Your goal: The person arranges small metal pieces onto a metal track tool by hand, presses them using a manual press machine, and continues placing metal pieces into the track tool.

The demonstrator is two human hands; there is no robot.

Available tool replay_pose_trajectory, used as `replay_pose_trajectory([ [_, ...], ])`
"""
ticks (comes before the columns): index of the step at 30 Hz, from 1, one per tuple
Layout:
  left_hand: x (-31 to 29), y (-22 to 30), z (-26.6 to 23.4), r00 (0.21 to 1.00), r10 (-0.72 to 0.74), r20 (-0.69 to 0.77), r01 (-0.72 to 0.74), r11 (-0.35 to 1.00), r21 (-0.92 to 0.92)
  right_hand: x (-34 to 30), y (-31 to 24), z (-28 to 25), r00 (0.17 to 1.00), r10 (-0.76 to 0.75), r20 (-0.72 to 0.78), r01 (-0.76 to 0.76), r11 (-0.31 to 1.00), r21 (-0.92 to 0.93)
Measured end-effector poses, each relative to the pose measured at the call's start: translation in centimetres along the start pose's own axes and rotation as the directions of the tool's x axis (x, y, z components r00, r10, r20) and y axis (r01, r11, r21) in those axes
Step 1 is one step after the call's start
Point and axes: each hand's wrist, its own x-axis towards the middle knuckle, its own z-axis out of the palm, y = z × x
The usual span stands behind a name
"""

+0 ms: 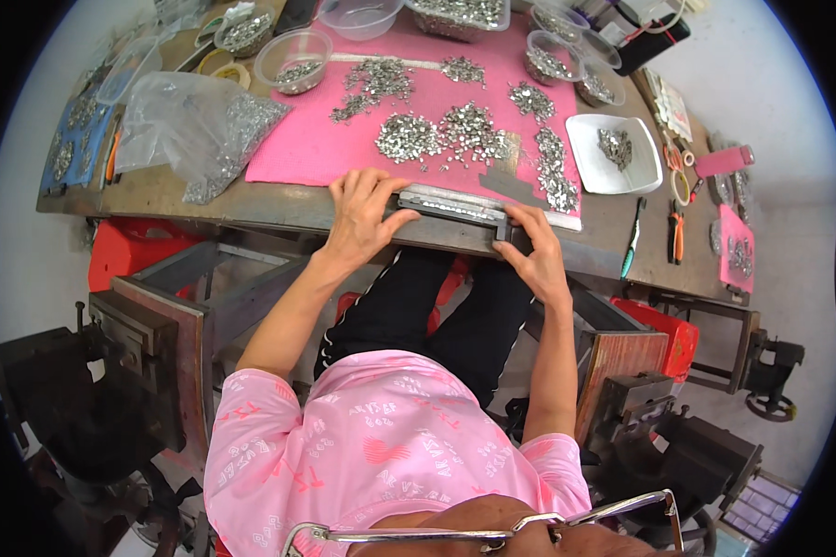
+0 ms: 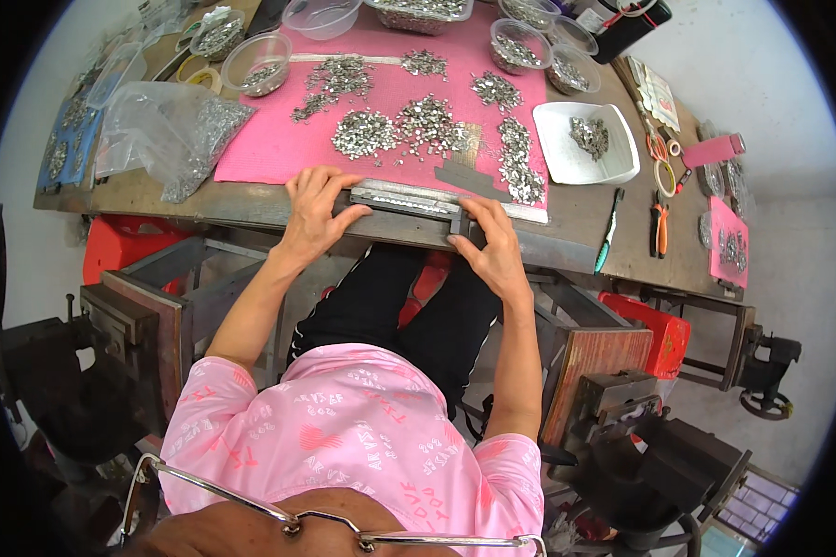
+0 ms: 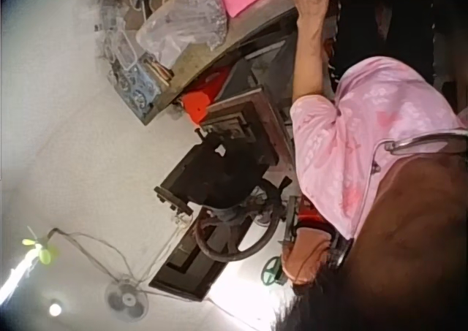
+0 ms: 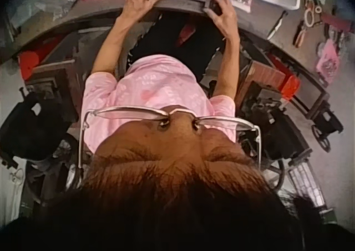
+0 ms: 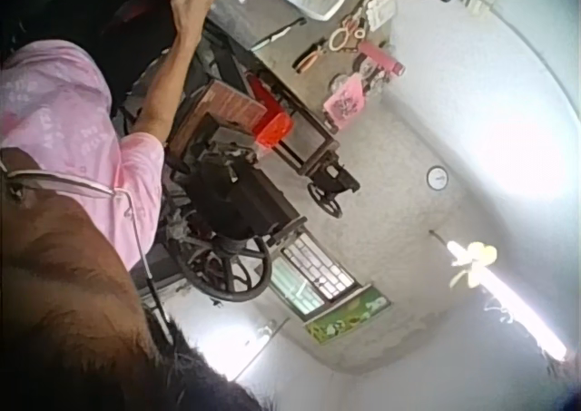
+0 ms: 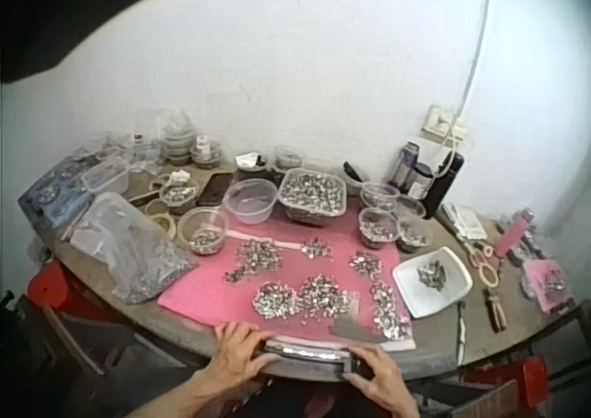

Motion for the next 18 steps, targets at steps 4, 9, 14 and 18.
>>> replay_pose_trajectory([
  [4,0.3,0.2,1.0,0.999,0.047,0.021,-0.046,0.998,-0.047,-0.4,0.9,-0.9,0.995,-0.025,0.095,0.025,1.000,0.008],
  [9,2.3,2.9,2.1,0.988,0.138,0.075,-0.119,0.967,-0.223,-4.8,-0.6,-3.5,0.995,-0.036,-0.095,0.038,0.999,0.026],
  [14,5.9,12.4,8.6,0.914,0.349,0.207,-0.174,0.797,-0.578,-14.4,-0.4,-9.7,0.922,0.076,-0.380,-0.098,0.994,-0.039],
  [18,5.8,22.3,17.3,0.718,0.546,0.433,0.084,0.549,-0.832,-24.7,-2.2,-13.8,0.731,0.265,-0.629,-0.423,0.899,-0.114],
])
